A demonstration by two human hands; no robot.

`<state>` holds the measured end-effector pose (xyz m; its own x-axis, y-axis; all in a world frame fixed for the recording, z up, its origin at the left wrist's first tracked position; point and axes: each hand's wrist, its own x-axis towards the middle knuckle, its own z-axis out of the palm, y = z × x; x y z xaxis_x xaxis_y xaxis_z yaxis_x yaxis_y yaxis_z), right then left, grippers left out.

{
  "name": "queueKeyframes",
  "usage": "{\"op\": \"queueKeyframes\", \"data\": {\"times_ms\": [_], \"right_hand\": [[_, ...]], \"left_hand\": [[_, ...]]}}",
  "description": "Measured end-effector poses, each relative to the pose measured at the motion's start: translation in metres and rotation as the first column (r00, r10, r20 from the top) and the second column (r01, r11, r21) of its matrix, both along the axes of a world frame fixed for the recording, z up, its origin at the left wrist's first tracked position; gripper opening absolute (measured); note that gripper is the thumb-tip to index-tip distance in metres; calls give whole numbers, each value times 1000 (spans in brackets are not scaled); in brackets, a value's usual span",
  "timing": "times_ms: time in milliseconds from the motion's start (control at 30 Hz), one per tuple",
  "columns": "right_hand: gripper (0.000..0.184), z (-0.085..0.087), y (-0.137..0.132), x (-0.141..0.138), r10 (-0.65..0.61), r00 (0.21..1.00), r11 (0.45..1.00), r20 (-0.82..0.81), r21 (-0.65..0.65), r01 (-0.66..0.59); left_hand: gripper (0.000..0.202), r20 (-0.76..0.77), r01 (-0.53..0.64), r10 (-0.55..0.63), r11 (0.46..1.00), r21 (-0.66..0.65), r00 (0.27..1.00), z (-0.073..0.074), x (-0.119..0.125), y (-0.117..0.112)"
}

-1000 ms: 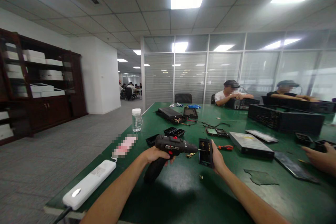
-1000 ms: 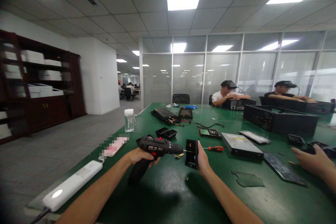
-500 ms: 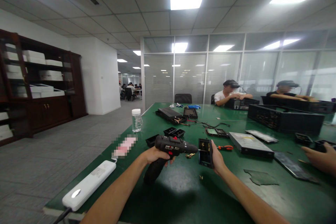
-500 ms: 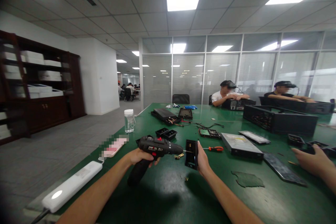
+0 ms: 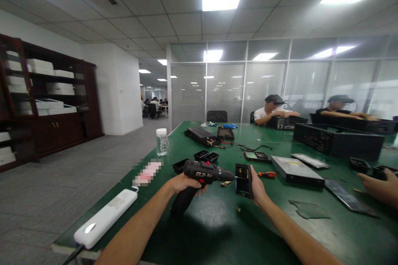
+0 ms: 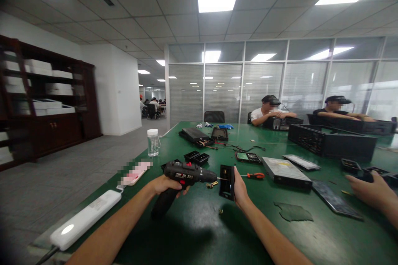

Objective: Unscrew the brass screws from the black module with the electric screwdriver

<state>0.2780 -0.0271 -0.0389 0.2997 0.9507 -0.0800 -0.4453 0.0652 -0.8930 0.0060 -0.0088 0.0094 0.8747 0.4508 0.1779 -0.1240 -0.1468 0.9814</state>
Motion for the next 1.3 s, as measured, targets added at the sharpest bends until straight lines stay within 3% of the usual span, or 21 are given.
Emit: {"op": "queueKeyframes", "data": {"times_ms": [867, 1300], "right_hand": [[41, 1, -2, 0, -26, 1000, 999, 11, 38, 26], [42, 0, -1, 0, -48, 999, 999, 21, -3, 48]], "left_hand": [[32, -6, -23, 23, 1000, -14, 1000, 2, -1, -2], [31, -5, -23, 23, 999, -32, 1000, -2, 0, 1]]}}
